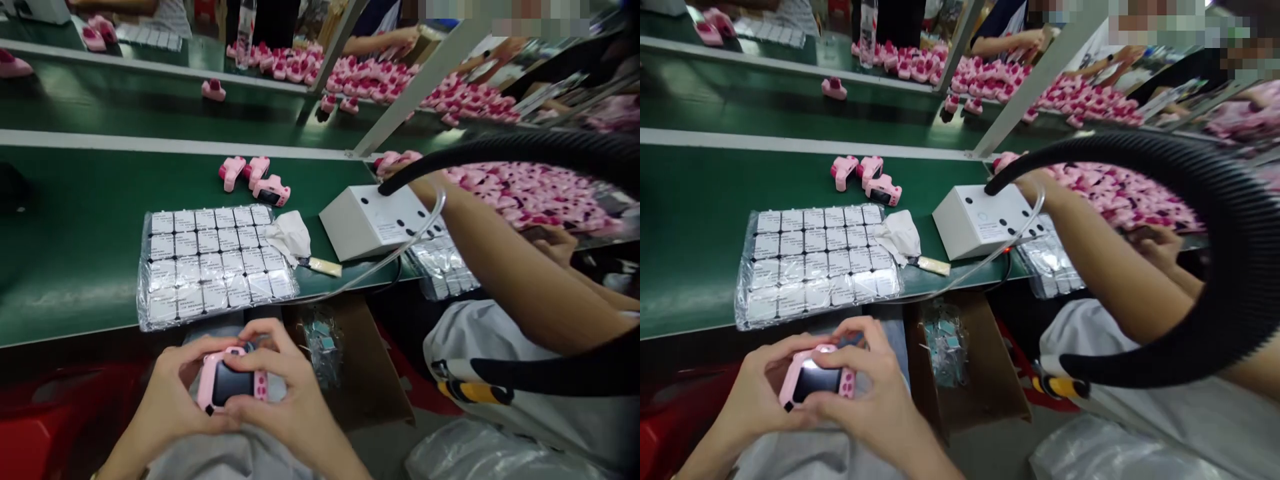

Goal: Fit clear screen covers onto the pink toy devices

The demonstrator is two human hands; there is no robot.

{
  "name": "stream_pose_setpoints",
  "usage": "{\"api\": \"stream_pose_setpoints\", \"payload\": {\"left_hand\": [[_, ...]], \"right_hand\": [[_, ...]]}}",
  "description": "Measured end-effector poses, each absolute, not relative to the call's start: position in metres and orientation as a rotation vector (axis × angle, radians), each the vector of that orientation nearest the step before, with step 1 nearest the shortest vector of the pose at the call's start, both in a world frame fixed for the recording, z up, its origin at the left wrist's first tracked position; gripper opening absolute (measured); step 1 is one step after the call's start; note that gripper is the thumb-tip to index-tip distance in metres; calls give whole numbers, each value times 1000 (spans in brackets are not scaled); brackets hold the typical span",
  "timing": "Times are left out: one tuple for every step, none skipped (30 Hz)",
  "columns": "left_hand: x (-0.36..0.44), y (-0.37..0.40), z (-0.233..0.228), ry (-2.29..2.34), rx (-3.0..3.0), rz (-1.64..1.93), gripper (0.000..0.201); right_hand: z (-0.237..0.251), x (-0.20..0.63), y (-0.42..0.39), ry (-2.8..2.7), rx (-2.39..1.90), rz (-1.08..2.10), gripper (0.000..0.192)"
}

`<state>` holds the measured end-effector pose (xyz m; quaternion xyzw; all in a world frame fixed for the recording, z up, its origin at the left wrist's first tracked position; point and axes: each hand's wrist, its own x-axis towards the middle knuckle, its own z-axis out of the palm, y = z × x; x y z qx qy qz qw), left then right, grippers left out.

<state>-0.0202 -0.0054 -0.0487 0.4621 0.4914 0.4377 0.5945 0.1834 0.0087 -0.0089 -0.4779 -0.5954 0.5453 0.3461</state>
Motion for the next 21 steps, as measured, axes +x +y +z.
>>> {"api": "stream_pose_setpoints", "payload": {"left_hand": [[-25,-9,-53,1173,1015,1035,62],[-29,-12,-56,1212,959,1056,63],[-34,-16,-58,1253,910,1078,65],[-38,-19,-59,1294,872,1100,68],[-41,-22,-59,1336,846,1122,70],[-44,-24,-59,1372,835,1144,73],[-46,-25,-58,1406,835,1164,74],[-47,-26,-58,1435,843,1187,74],[-47,-24,-58,1450,850,1211,73],[-46,-22,-57,1448,854,1237,73],[-44,-19,-57,1435,854,1263,72],[-40,-14,-55,1416,855,1289,72],[-37,-9,-53,1398,864,1313,72],[-33,-3,-49,1385,884,1338,71],[-29,3,-45,1379,915,1364,69],[-26,9,-40,1375,957,1391,67],[-23,15,-35,1372,1005,1415,64],[-21,21,-30,1364,1050,1431,62],[-18,26,-26,1350,1089,1441,61],[-16,30,-22,1331,1119,1447,60],[-13,34,-20,1309,1142,1454,59]], "right_hand": [[-14,175,9,-1465,-1250,1505,33],[-17,169,13,-1436,-1242,1575,34],[-17,164,20,-1461,-1218,1603,33],[-14,163,31,-1532,-1194,1565,27],[-10,164,46,-1630,-1186,1439,21],[-6,169,64,-1729,-1211,1231,17],[-1,176,85,-1808,-1279,974,20],[2,183,107,-1853,-1390,708,25],[5,192,129,-1879,-1534,507,34],[7,199,150,-1892,-1678,389,41],[8,206,169,-1898,-1797,340,44],[10,210,184,-1897,-1874,347,43],[11,213,195,-1891,-1899,369,38],[14,214,200,-1879,-1884,384,32],[16,215,200,-1867,-1855,383,27],[20,214,196,-1841,-1813,397,23],[23,213,187,-1801,-1745,449,21],[26,212,176,-1747,-1654,539,22],[29,210,162,-1687,-1541,657,24],[30,207,147,-1633,-1404,782,26],[30,203,131,-1586,-1265,898,25]]}}
